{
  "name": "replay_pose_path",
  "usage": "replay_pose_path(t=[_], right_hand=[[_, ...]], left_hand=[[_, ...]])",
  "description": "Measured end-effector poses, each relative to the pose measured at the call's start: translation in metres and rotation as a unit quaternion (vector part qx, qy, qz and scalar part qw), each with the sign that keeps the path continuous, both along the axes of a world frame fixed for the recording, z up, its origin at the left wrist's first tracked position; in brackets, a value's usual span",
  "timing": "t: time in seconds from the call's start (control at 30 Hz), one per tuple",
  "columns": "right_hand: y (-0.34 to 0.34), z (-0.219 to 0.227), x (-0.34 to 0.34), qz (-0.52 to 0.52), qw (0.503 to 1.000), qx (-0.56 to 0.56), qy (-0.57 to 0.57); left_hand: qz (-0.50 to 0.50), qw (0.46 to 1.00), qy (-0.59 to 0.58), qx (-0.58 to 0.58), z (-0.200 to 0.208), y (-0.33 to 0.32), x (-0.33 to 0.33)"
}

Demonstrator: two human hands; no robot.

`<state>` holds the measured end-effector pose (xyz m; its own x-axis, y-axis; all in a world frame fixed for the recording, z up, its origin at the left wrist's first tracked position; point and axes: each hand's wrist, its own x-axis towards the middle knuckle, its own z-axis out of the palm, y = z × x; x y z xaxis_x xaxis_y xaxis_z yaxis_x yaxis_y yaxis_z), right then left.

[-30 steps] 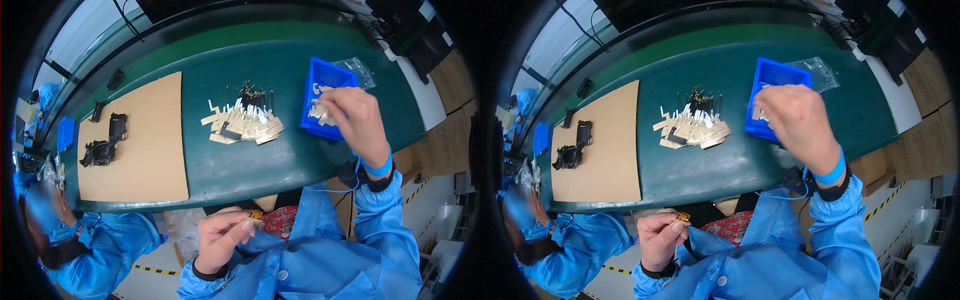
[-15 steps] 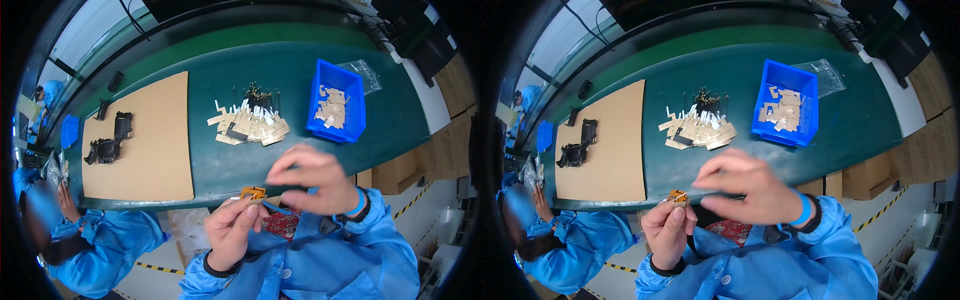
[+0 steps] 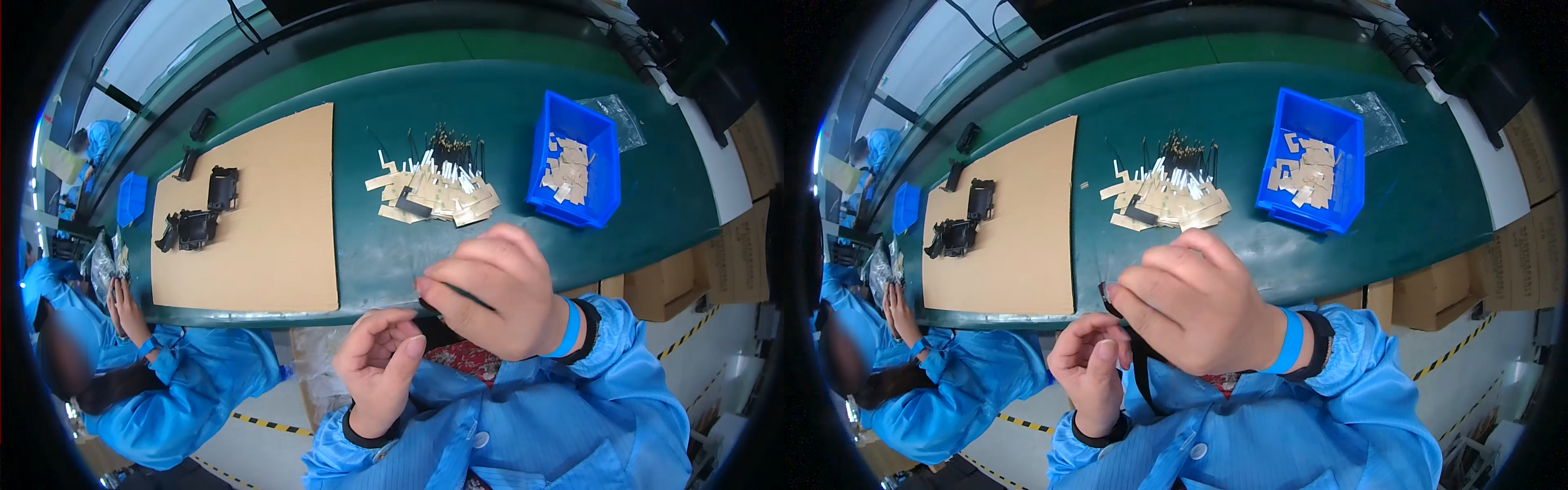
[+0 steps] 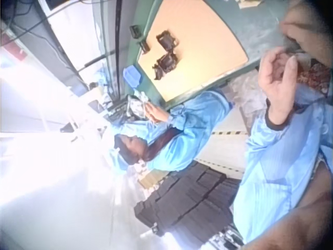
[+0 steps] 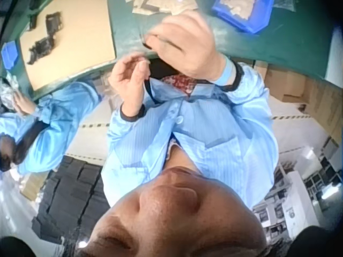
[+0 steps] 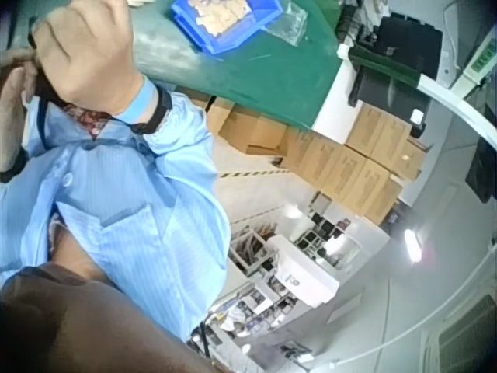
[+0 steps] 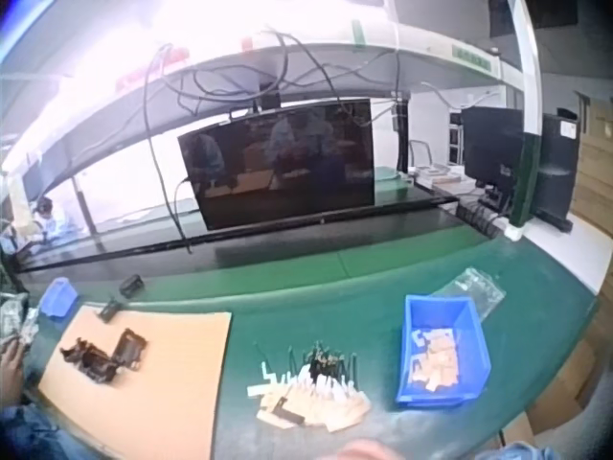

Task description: Assembling small plastic housings by attaching adhesive strips to them.

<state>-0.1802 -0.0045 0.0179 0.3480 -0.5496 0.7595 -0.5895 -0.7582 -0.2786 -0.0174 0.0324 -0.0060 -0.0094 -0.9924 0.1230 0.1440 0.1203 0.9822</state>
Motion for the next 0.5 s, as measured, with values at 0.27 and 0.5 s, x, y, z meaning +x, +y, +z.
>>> replay_pose_path(t=[0.27, 0.5], right_hand=[[0.005, -0.001, 0.015, -0.042, 0.991, -0.097, 0.08], [-0.014, 0.008, -0.002, 0.11, 0.976, 0.157, -0.105]], left_hand=[[-0.002, 0.997, 0.064, 0.04, 0.004, -0.001, 0.01], [0.018, 0.998, 0.049, 0.021, 0.001, -0.004, 0.016]])
